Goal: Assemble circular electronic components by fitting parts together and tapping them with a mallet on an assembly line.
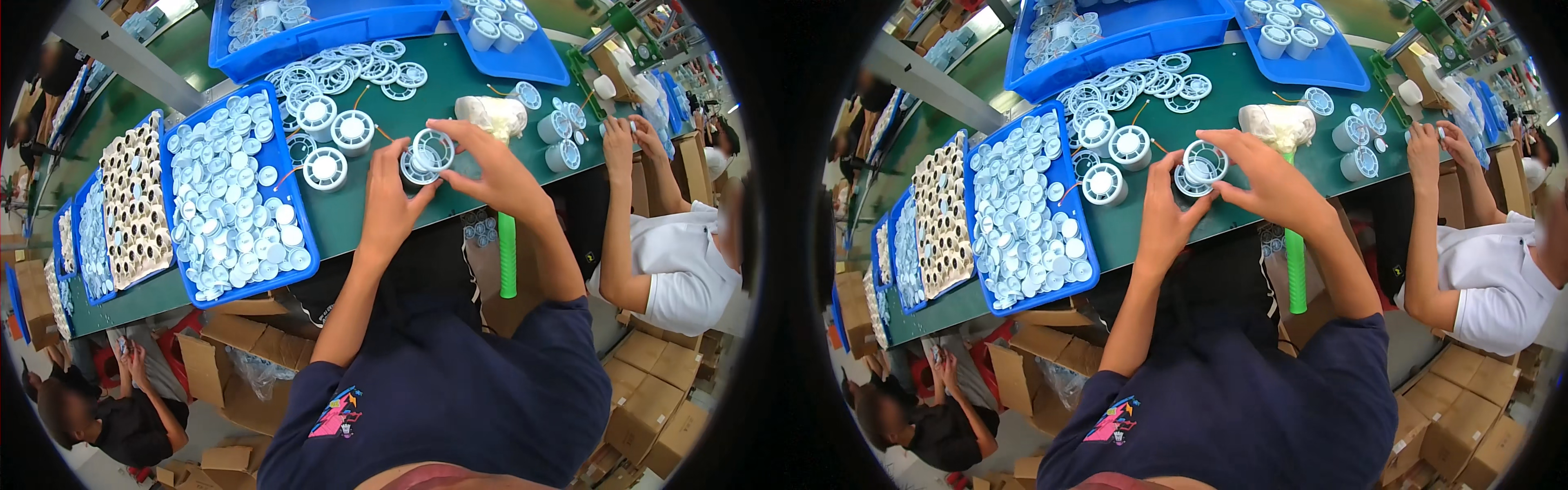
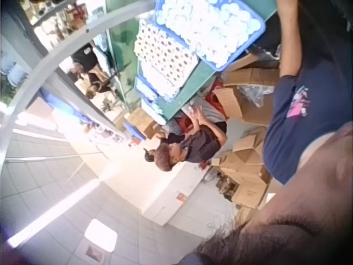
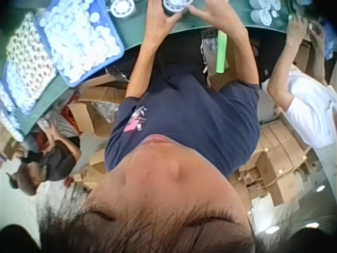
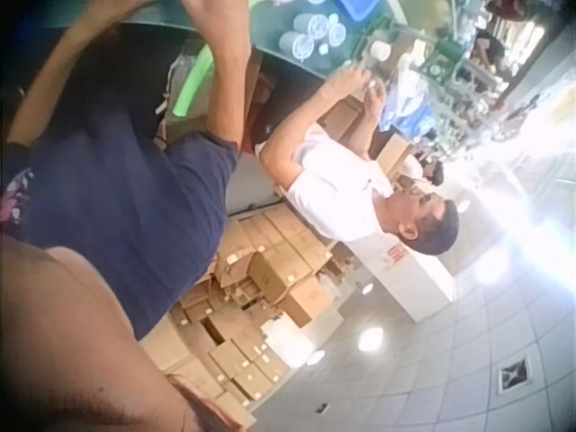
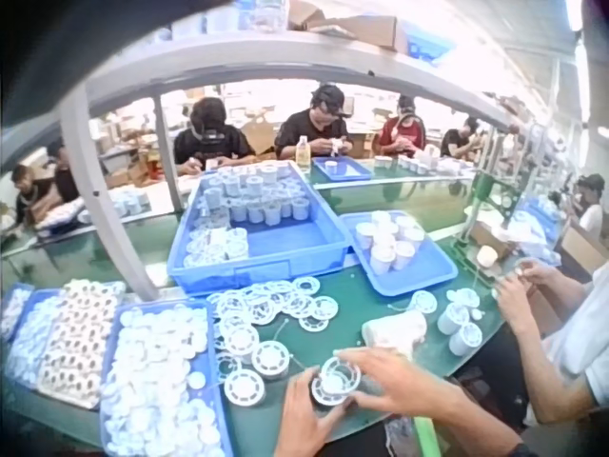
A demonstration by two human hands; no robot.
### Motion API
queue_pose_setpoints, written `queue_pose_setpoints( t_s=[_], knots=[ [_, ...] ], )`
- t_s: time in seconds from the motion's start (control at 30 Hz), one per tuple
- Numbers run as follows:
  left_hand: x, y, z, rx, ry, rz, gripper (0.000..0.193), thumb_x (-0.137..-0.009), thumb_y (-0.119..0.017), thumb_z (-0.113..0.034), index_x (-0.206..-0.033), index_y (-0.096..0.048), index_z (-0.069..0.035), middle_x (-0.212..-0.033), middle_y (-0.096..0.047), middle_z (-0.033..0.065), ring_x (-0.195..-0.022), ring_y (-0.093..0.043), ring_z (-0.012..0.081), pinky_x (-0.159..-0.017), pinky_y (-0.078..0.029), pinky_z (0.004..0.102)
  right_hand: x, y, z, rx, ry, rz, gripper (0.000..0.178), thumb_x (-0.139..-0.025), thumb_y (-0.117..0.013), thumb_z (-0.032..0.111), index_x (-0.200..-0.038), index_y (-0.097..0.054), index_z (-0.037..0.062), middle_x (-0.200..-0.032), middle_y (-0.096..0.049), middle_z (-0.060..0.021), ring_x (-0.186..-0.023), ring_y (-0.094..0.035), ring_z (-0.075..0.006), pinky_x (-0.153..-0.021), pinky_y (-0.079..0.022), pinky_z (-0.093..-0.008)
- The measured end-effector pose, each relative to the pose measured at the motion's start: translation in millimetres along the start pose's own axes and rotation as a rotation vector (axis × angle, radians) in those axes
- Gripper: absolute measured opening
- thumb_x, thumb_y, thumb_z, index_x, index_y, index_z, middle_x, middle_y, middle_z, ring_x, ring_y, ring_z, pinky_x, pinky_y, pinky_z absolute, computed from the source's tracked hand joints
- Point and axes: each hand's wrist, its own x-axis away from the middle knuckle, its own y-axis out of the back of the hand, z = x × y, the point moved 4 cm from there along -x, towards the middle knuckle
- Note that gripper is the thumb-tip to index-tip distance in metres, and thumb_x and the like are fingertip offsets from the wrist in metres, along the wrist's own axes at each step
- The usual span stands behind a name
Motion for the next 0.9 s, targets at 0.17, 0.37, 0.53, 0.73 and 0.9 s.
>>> queue_pose_setpoints(
  t_s=[0.17,0.37,0.53,0.73,0.9],
  knots=[
    [0,2,-5,-0.007,-0.043,0.008,0.086,-0.080,-0.084,-0.009,-0.153,-0.039,0.000,-0.132,-0.059,0.0194,-0.123,-0.057,0.0386,-0.106,-0.045,0.0465,-3,-5,-2,-0.101,-0.047,0.041,0.072,-0.082,-0.078,0.001,-0.150,-0.053,0.0077,-0.133,-0.064,-0.0103,-0.093,-0.061,-0.0216,-0.087,-0.053,-0.0340],
    [3,2,4,0.092,0.080,0.046,0.088,-0.080,-0.083,-0.007,-0.155,-0.037,-0.001,-0.134,-0.059,0.0195,-0.123,-0.056,0.0393,-0.106,-0.045,0.0467,-3,-13,-4,-0.182,-0.079,0.126,0.071,-0.085,-0.075,0.003,-0.151,-0.049,0.0114,-0.125,-0.062,-0.0105,-0.092,-0.062,-0.0234,-0.081,-0.054,-0.0373],
    [2,2,-2,-0.058,-0.004,0.050,0.089,-0.079,-0.082,-0.006,-0.155,-0.037,-0.002,-0.132,-0.060,0.0199,-0.121,-0.057,0.0397,-0.105,-0.045,0.0471,-5,-13,-3,-0.200,-0.075,0.132,0.071,-0.085,-0.075,0.002,-0.151,-0.049,0.0126,-0.121,-0.062,-0.0110,-0.086,-0.063,-0.0231,-0.079,-0.054,-0.0371],
    [2,3,-1,-0.046,0.012,0.066,0.089,-0.079,-0.081,-0.005,-0.156,-0.036,-0.003,-0.131,-0.061,0.0194,-0.120,-0.058,0.0387,-0.104,-0.045,0.0473,-7,-13,-4,-0.169,-0.034,0.157,0.073,-0.084,-0.077,0.000,-0.152,-0.052,0.0106,-0.118,-0.066,-0.0070,-0.083,-0.059,-0.0192,-0.078,-0.054,-0.0335],
    [3,3,1,-0.026,0.033,0.073,0.089,-0.080,-0.080,-0.006,-0.156,-0.036,-0.003,-0.132,-0.062,0.0194,-0.120,-0.059,0.0388,-0.104,-0.045,0.0471,-8,-13,-2,-0.137,-0.010,0.180,0.075,-0.085,-0.077,0.001,-0.154,-0.050,0.0121,-0.120,-0.067,-0.0079,-0.084,-0.063,-0.0205,-0.075,-0.054,-0.0339]
  ],
)
